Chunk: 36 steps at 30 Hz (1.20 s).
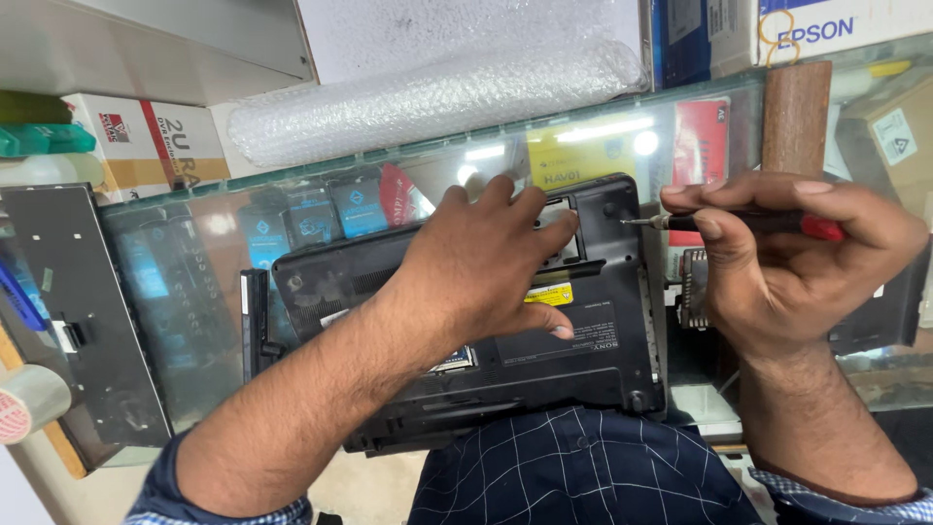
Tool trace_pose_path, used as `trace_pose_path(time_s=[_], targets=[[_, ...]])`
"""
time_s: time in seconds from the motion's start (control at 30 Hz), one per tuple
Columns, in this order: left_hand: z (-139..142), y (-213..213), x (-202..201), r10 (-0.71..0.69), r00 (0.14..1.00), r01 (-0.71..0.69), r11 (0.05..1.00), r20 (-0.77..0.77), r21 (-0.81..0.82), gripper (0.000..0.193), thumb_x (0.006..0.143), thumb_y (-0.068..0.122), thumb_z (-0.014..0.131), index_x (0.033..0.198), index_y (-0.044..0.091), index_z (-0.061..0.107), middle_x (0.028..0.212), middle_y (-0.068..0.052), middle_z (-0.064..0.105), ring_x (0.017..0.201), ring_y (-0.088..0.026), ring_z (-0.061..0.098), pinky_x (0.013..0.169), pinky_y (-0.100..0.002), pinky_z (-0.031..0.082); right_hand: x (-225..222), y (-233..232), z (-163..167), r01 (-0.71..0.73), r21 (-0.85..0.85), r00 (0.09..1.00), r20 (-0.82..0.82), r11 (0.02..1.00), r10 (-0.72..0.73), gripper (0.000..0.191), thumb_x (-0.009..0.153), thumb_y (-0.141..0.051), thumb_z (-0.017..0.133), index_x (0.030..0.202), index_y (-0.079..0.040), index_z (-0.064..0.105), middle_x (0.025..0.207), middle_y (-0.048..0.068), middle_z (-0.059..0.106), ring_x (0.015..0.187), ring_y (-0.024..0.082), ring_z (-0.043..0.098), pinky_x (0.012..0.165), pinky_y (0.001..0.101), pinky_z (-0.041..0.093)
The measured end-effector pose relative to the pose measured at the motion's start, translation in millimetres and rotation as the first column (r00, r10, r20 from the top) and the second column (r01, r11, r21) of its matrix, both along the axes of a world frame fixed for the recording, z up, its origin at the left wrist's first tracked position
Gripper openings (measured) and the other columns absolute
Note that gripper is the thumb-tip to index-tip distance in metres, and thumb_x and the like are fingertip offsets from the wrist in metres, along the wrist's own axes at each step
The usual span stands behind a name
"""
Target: The person works on the underside of a laptop placed on a glass counter, using a screwdriver to unscrew and remove the back panel screws. They detach the panel, handle and reseat the memory module, and continue loosening screws around the casing.
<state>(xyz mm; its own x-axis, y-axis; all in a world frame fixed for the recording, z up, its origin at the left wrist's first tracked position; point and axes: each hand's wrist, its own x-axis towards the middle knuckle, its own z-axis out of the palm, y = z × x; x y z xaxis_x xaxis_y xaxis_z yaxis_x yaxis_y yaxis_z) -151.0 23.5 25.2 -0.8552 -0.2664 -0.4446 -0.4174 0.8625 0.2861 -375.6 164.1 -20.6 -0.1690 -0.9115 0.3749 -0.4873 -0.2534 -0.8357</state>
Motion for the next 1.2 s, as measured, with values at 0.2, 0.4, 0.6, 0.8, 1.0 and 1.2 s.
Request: trace_pose_path(time_s=[0.2,0.4,0.6,0.8,1.0,1.2], targets=[[0.2,-6.3,-8.1,-0.072,0.996,0.074,0.997,0.051,-0.038,0.106,0.065,0.084,0.066,0.147,0.020,0.049,0.130,-0.013,0.058,0.125,-0.034,0.055,0.091,-0.054,0.053,2.7,-1.4,6.6,0.010,-0.001,1.000,-0.003,1.000,-0.010,0.045,0.117,-0.002,0.063,0.139,-0.015,0.025,0.112,0.020,0.063,0.100,0.025,0.076,0.095,0.0375,0.067],[-4.3,-8.0,-2.7,-0.026,1.000,0.027,0.997,-0.017,0.069,0.089,0.073,0.068,0.076,0.143,0.020,0.050,0.132,-0.010,0.058,0.129,-0.033,0.053,0.098,-0.052,0.052,-1.2,4.3,3.0,0.051,-0.007,0.999,-0.007,0.999,-0.051,0.046,0.118,-0.003,0.064,0.140,-0.014,0.025,0.112,0.020,0.064,0.099,0.025,0.077,0.095,0.0373,0.067],[-9.8,-12.0,3.9,-0.004,1.000,0.004,0.994,-0.002,0.110,0.082,0.075,0.027,0.083,0.148,0.023,0.047,0.138,-0.009,0.055,0.125,-0.030,0.054,0.099,-0.049,0.050,0.9,0.6,-4.5,-0.002,-0.014,1.000,0.018,1.000,0.002,0.046,0.120,-0.005,0.062,0.144,-0.015,0.024,0.112,0.021,0.065,0.100,0.028,0.077,0.095,0.0376,0.067],[0.9,-12.7,16.4,-0.062,0.998,0.067,0.980,-0.031,0.186,0.048,0.074,0.014,0.081,0.120,0.014,0.068,0.115,-0.007,0.068,0.113,-0.028,0.064,0.096,-0.046,0.054,-0.3,0.3,-3.3,0.000,-0.012,1.000,-0.015,1.000,0.000,0.047,0.122,-0.005,0.063,0.149,-0.015,0.026,0.109,0.021,0.066,0.100,0.031,0.079,0.093,0.0373,0.067],[10.7,-27.7,35.4,0.181,0.969,-0.243,0.838,0.170,0.489,0.029,0.088,0.021,0.073,0.116,0.015,0.071,0.100,-0.004,0.075,0.093,-0.025,0.073,0.084,-0.045,0.059,-1.0,3.1,-4.4,0.021,-0.005,1.000,0.005,1.000,-0.021,0.048,0.122,-0.004,0.063,0.149,-0.016,0.026,0.110,0.021,0.066,0.101,0.031,0.079,0.095,0.0383,0.067],[9.0,-28.3,42.9,0.231,0.939,-0.333,0.794,0.255,0.508,0.048,0.084,0.030,0.076,0.130,0.019,0.067,0.109,-0.005,0.076,0.097,-0.024,0.073,0.087,-0.045,0.057,1.2,3.3,-4.4,0.021,-0.002,1.000,0.009,1.000,-0.021,0.047,0.122,-0.003,0.062,0.149,-0.015,0.026,0.112,0.021,0.066,0.102,0.031,0.078,0.096,0.0389,0.067]])
